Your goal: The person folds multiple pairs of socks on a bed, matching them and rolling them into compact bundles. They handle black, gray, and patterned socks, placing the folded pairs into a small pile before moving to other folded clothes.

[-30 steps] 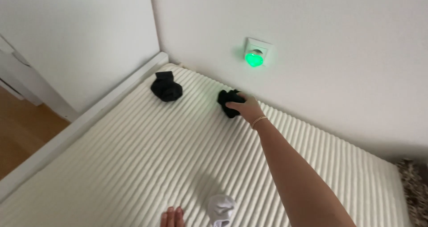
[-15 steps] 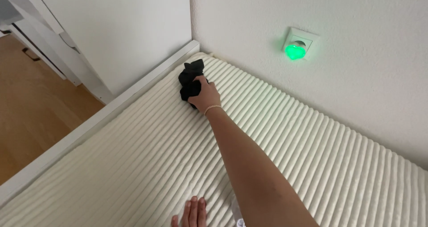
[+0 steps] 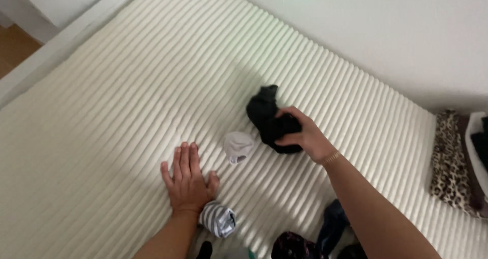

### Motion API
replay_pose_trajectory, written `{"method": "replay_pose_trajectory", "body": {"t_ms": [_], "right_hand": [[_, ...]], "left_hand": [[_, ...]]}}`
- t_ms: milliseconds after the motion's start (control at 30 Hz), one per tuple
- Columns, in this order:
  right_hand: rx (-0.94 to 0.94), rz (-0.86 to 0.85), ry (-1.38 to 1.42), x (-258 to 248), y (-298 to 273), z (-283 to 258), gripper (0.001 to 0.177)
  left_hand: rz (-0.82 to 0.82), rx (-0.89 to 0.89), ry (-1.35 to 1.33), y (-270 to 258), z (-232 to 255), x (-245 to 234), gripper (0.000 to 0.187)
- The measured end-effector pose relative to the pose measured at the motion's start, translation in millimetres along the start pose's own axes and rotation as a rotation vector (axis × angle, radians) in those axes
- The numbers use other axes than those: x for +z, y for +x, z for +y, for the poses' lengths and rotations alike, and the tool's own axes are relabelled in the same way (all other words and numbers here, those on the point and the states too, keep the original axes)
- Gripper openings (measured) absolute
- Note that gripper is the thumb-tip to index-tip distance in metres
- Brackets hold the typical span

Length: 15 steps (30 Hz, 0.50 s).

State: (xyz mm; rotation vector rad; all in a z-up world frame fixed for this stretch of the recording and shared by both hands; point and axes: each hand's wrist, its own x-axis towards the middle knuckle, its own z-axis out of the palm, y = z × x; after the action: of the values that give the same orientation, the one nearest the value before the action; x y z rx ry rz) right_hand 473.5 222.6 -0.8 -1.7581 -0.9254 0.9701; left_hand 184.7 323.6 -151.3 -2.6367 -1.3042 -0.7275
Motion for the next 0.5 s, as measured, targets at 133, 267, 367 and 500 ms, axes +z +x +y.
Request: {"method": "replay_pose_trajectory", "body": {"t_ms": [133, 267, 367, 500], "right_hand": [[0.083, -0.004, -0.028, 20.0, -123.4, 35.3, 0.058], [0.002, -0.268, -0.213, 83.4, -202.1, 20.3, 0.054], [0.065, -0.405, -0.225, 94.5, -227.1, -11.5, 0.057], [-0.061, -0.347, -0.432, 47.9, -253.5, -59.0, 0.088]], "left_hand": [[0.056, 0.047, -0.023, -2.0, -2.1, -6.6, 0.086], [0.08, 0.093, -0.096, 1.7, -3.2, -17.0, 0.081], [0.083, 0.125, -0.184, -1.6, -1.7, -27.6, 0.08], [0.119, 0.168, -0.223, 0.2, -1.9, -37.8, 0.078]]}}
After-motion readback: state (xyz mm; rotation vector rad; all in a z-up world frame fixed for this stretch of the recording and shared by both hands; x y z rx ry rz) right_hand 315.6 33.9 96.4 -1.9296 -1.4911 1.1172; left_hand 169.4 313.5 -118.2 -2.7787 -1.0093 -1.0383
